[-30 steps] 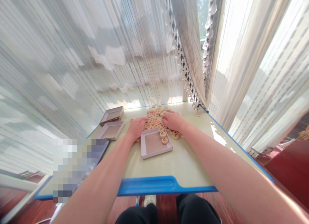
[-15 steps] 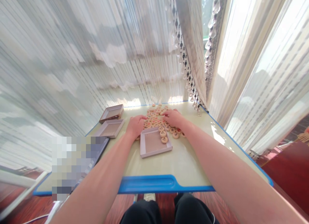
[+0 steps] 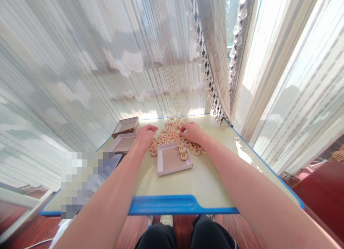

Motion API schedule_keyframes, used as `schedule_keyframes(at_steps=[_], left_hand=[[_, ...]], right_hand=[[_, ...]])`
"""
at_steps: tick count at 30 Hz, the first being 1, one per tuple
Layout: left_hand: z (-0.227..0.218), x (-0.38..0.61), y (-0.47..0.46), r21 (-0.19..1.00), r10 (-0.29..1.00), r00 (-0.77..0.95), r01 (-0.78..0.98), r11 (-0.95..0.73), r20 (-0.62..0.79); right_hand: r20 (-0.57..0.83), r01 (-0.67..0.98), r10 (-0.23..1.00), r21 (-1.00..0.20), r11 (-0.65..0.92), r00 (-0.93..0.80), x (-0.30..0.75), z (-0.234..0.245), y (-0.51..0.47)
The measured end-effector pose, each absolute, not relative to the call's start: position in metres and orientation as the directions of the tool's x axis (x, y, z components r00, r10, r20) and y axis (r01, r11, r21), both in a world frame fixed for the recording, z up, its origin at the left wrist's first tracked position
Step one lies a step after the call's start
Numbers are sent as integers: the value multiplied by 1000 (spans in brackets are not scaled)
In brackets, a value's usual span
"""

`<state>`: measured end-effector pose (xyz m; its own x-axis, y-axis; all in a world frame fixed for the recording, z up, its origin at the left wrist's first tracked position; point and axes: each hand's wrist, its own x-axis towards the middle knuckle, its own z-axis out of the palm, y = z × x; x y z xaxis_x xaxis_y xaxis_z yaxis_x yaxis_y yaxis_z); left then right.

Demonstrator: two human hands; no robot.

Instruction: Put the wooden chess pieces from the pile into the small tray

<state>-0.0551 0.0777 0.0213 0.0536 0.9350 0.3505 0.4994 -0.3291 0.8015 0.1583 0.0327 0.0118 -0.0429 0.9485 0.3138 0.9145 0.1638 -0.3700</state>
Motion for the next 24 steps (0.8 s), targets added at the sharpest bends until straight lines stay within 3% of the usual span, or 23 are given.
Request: schedule_keyframes(at_steps=[5,16,19,24], left_hand=[[36,-59,66,541,840,103,722,-432,533],[35,-72,65,358,924,222,874,-330,310],[32,-76,61,319,915,315,866,-386,254],[28,-80,55,351,879,437,806,-477,191]], right_hand=[[400,908,914,-351,228,-75,158,10,30],[273,918,940,-280,281,-205,160,17,15],[266,905,929,-273,328,-257,163,14,15],[243,899,926,-263,349,-288,166,12,15]])
